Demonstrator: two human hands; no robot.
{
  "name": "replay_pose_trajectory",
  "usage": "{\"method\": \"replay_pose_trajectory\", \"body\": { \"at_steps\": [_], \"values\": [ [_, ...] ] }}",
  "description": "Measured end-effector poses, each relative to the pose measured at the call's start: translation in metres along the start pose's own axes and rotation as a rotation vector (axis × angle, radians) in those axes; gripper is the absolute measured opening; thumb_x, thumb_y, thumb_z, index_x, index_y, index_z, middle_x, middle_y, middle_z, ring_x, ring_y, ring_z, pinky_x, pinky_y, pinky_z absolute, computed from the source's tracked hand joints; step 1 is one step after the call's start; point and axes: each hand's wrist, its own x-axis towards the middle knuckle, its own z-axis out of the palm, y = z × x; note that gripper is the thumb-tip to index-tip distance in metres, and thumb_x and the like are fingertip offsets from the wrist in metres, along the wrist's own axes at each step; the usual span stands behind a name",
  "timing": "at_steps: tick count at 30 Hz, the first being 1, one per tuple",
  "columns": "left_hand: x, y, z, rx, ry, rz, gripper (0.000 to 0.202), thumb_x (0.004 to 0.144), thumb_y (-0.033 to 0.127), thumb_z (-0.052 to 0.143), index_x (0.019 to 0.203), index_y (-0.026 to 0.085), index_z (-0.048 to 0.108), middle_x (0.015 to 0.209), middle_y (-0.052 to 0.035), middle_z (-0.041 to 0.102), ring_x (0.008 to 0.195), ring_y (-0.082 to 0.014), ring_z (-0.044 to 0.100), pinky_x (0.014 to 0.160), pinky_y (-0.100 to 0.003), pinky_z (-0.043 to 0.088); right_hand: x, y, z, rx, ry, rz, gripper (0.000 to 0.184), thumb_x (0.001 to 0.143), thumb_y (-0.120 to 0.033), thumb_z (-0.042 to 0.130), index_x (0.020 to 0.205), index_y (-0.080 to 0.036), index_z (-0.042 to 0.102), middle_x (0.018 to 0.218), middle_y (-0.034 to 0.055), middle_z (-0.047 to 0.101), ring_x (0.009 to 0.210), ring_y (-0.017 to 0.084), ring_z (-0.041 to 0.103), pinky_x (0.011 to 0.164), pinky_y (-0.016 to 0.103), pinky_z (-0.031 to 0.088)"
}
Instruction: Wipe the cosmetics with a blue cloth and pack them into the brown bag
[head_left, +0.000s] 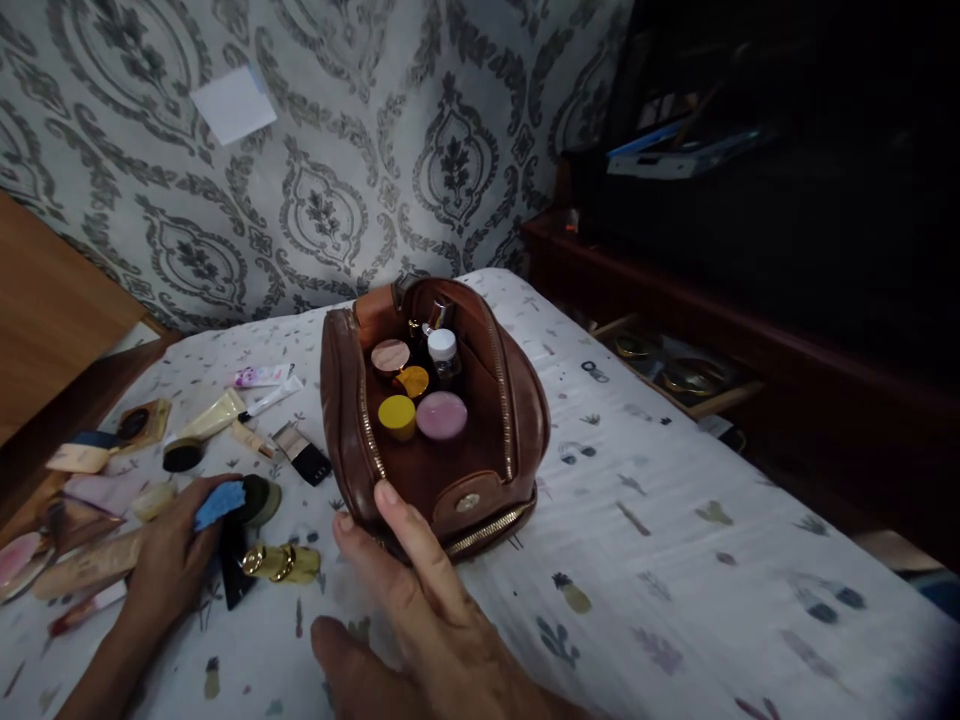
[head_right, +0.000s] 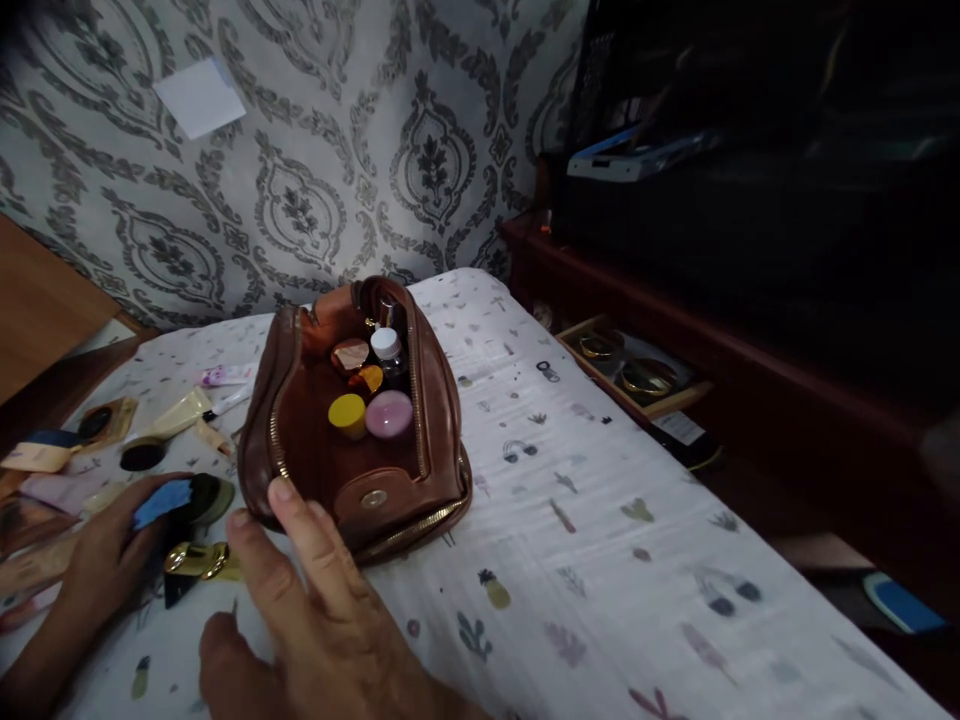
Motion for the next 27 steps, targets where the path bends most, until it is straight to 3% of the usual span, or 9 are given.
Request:
{"method": "replay_pose_trajectory", "body": {
  "at_steps": [4, 7, 11, 15, 19, 23, 27],
  "values": [
    [-0.001, 0.000, 0.001, 0.010, 0.042, 0.015, 0.029, 0.091, 0.037, 0.041, 0.109, 0.027, 0.061, 0.094, -0.0028, 0.077, 0.078, -0.0261, 0.074, 0.064, -0.033, 0.058, -0.003, 0.002, -0.002, 0.043, -0.084, 0.051, 0.058, 0.091, -0.028, 0.062, 0.148, -0.024, 0.049, 0.150, 0.0092, 0.053, 0.129, 0.028, 0.059, 0.098, 0.035, 0.059],
    [-0.001, 0.003, 0.002, 0.000, 0.080, 0.004, 0.027, 0.089, 0.038, 0.041, 0.108, 0.032, 0.061, 0.092, -0.0010, 0.077, 0.077, -0.0271, 0.074, 0.064, -0.036, 0.059, 0.000, 0.003, -0.011, 0.021, -0.094, 0.020, 0.065, 0.092, -0.023, 0.063, 0.153, -0.021, 0.042, 0.148, 0.0108, 0.054, 0.129, 0.027, 0.059, 0.103, 0.036, 0.056],
    [-0.001, 0.004, 0.004, -0.023, 0.085, -0.018, 0.028, 0.087, 0.039, 0.042, 0.108, 0.038, 0.060, 0.092, 0.0010, 0.077, 0.078, -0.0287, 0.074, 0.063, -0.039, 0.060, 0.003, 0.003, -0.013, -0.021, -0.108, 0.012, 0.066, 0.090, -0.021, 0.064, 0.153, -0.021, 0.043, 0.148, 0.0103, 0.054, 0.128, 0.028, 0.060, 0.103, 0.037, 0.056],
    [-0.001, 0.004, 0.004, -0.045, 0.068, -0.051, 0.028, 0.088, 0.041, 0.043, 0.107, 0.032, 0.063, 0.095, -0.0032, 0.077, 0.082, -0.0297, 0.074, 0.068, -0.041, 0.060, 0.001, 0.006, -0.016, -0.050, -0.178, -0.038, 0.052, 0.088, -0.023, 0.068, 0.140, -0.022, 0.059, 0.148, 0.0088, 0.055, 0.134, 0.030, 0.055, 0.104, 0.037, 0.056],
    [-0.001, 0.004, 0.004, -0.058, 0.043, -0.027, 0.033, 0.090, 0.038, 0.042, 0.108, 0.023, 0.064, 0.096, -0.0067, 0.076, 0.082, -0.0272, 0.073, 0.072, -0.037, 0.059, 0.004, 0.009, -0.025, -0.036, -0.217, -0.168, 0.026, 0.083, -0.024, 0.071, 0.109, -0.026, 0.074, 0.151, 0.0056, 0.052, 0.147, 0.037, 0.035, 0.107, 0.049, 0.052],
    [0.000, 0.005, 0.007, -0.082, 0.049, -0.036, 0.034, 0.089, 0.035, 0.041, 0.107, 0.019, 0.065, 0.097, -0.0076, 0.075, 0.084, -0.0264, 0.071, 0.076, -0.037, 0.057, 0.017, 0.008, -0.035, -0.018, -0.182, -0.289, 0.021, 0.087, -0.018, 0.062, 0.105, -0.014, 0.071, 0.150, 0.0175, 0.051, 0.152, 0.039, 0.022, 0.112, 0.055, 0.045],
    [0.000, 0.011, 0.008, -0.160, 0.110, -0.059, 0.040, 0.080, 0.027, 0.043, 0.112, 0.017, 0.064, 0.105, -0.0091, 0.074, 0.095, -0.0279, 0.069, 0.085, -0.039, 0.055, 0.027, 0.005, -0.041, -0.005, -0.165, -0.352, 0.021, 0.091, -0.011, 0.054, 0.106, -0.008, 0.068, 0.143, 0.0255, 0.053, 0.152, 0.040, 0.020, 0.112, 0.059, 0.044]
  ]
}}
